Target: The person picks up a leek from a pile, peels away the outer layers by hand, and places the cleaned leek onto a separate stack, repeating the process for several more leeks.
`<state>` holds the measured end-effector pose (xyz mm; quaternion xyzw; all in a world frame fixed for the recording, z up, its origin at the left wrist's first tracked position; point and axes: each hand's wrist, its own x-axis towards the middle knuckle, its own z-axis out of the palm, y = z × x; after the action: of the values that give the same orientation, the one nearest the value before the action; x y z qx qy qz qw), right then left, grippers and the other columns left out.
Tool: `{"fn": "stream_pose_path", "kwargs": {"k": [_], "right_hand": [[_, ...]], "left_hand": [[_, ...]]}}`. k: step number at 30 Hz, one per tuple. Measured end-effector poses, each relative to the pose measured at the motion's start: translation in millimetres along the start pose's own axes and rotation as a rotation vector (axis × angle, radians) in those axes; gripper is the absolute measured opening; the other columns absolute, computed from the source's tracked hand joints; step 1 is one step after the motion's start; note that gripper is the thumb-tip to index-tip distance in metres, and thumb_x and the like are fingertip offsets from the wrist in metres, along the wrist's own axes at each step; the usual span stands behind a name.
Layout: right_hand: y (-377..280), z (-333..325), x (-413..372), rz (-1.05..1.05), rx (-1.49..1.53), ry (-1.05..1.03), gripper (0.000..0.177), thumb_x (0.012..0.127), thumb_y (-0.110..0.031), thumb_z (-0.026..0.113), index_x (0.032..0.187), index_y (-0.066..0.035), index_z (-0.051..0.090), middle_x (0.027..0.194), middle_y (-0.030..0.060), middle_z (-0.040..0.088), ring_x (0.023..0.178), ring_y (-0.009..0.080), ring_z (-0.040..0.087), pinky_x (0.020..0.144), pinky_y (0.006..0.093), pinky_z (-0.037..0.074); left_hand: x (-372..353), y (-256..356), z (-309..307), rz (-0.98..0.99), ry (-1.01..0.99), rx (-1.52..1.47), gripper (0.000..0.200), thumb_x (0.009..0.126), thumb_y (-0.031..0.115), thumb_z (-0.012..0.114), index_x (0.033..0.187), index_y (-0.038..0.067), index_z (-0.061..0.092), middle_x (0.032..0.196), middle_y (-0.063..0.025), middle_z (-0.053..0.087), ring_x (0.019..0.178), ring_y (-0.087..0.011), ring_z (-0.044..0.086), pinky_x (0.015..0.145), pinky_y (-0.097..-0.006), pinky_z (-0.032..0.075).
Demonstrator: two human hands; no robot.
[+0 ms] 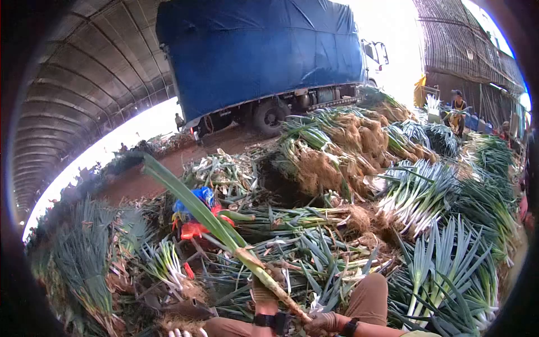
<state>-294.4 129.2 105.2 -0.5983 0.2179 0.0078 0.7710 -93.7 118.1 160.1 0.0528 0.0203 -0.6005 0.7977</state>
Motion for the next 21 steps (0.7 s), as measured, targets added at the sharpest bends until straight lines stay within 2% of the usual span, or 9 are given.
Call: {"fn": "stream_pose_path", "kwargs": {"k": [1, 3, 5, 7, 10, 13, 17, 19, 21], "right_hand": [[3, -2, 0, 0.012, 0.009, -0.012, 0.025, 0.077, -0.023, 0.059, 0.096, -0.007, 0.056, 0.067, 0.0005, 0.054, 0.057, 0.0149, 0.050, 0.051, 0.0292, 0.043], [7, -6, 1, 0.030, 0.034, -0.030, 0.025, 0.078, -0.024, 0.059, 0.097, -0.007, 0.056, 0.068, 0.0005, 0.054, 0.057, 0.0153, 0.050, 0.052, 0.0294, 0.043], [12, -10, 1, 0.042, 0.056, -0.045, 0.026, 0.078, -0.025, 0.058, 0.097, -0.008, 0.056, 0.068, 0.0005, 0.055, 0.057, 0.0157, 0.051, 0.052, 0.0297, 0.043], [17, -14, 2, 0.046, 0.079, -0.052, 0.026, 0.078, -0.026, 0.057, 0.098, -0.008, 0.056, 0.069, 0.0005, 0.055, 0.057, 0.0161, 0.052, 0.052, 0.0300, 0.043], [28, -21, 9, 0.039, 0.132, -0.069, 0.027, 0.079, -0.027, 0.056, 0.098, -0.008, 0.056, 0.070, 0.0004, 0.056, 0.058, 0.0167, 0.052, 0.052, 0.0305, 0.043], [56, -28, 33, -0.020, 0.213, -0.074, 0.028, 0.079, -0.029, 0.055, 0.099, -0.009, 0.056, 0.071, 0.0004, 0.056, 0.058, 0.0173, 0.053, 0.053, 0.0309, 0.043], [81, -31, 51, -0.174, 0.334, 0.088, 0.032, 0.078, -0.026, 0.060, 0.103, -0.009, 0.053, 0.081, -0.0042, 0.053, 0.066, 0.0064, 0.048, 0.054, 0.0214, 0.041], [40, -18, 35, -0.083, 0.581, 0.182, 0.023, 0.077, -0.026, 0.063, 0.091, -0.010, 0.055, 0.068, -0.0043, 0.051, 0.056, 0.0073, 0.047, 0.048, 0.0221, 0.040], [40, -23, 51, 0.079, 0.398, 0.250, 0.020, 0.075, -0.023, 0.063, 0.086, -0.009, 0.054, 0.062, -0.0027, 0.048, 0.050, 0.0086, 0.045, 0.044, 0.0238, 0.038]], "left_hand": [[6, 4, -14, -0.002, 0.007, -0.005, 0.030, 0.084, 0.037, 0.048, 0.085, 0.007, 0.052, 0.064, -0.0025, 0.047, 0.051, -0.0144, 0.043, 0.048, -0.0265, 0.038], [25, 20, -48, -0.190, -0.477, 0.246, 0.018, 0.078, 0.021, 0.055, 0.086, 0.005, 0.052, 0.069, -0.0037, 0.049, 0.058, -0.0129, 0.042, 0.055, -0.0247, 0.033], [-1, 14, -19, -0.268, -0.331, 0.114, 0.019, 0.077, 0.016, 0.058, 0.090, 0.002, 0.051, 0.078, -0.0072, 0.053, 0.063, -0.0161, 0.048, 0.060, -0.0263, 0.039], [2, 26, -45, -0.230, 0.169, 0.419, 0.023, 0.082, 0.018, 0.052, 0.096, 0.001, 0.051, 0.090, -0.0126, 0.055, 0.075, -0.0222, 0.054, 0.073, -0.0317, 0.044], [19, 18, -116, -0.357, 0.239, 1.354, 0.026, 0.080, 0.022, 0.052, 0.096, 0.001, 0.053, 0.093, -0.0127, 0.056, 0.078, -0.0230, 0.055, 0.074, -0.0328, 0.044], [-5, -4, -196, -0.619, -0.096, 2.393, 0.029, 0.078, 0.026, 0.053, 0.095, 0.002, 0.055, 0.095, -0.0128, 0.057, 0.080, -0.0237, 0.056, 0.075, -0.0340, 0.045], [-63, -25, -245, -0.967, -0.389, 2.544, 0.034, 0.076, 0.031, 0.053, 0.094, 0.003, 0.058, 0.099, -0.0130, 0.058, 0.084, -0.0246, 0.057, 0.077, -0.0356, 0.045], [-55, -23, -240, -0.941, -0.357, 2.546, 0.037, 0.075, 0.034, 0.054, 0.093, 0.003, 0.059, 0.100, -0.0131, 0.059, 0.085, -0.0251, 0.057, 0.077, -0.0364, 0.045], [-22, -4, -224, -0.796, -0.248, 2.631, 0.039, 0.074, 0.037, 0.054, 0.093, 0.003, 0.061, 0.102, -0.0131, 0.059, 0.087, -0.0255, 0.058, 0.078, -0.0371, 0.045]]}}
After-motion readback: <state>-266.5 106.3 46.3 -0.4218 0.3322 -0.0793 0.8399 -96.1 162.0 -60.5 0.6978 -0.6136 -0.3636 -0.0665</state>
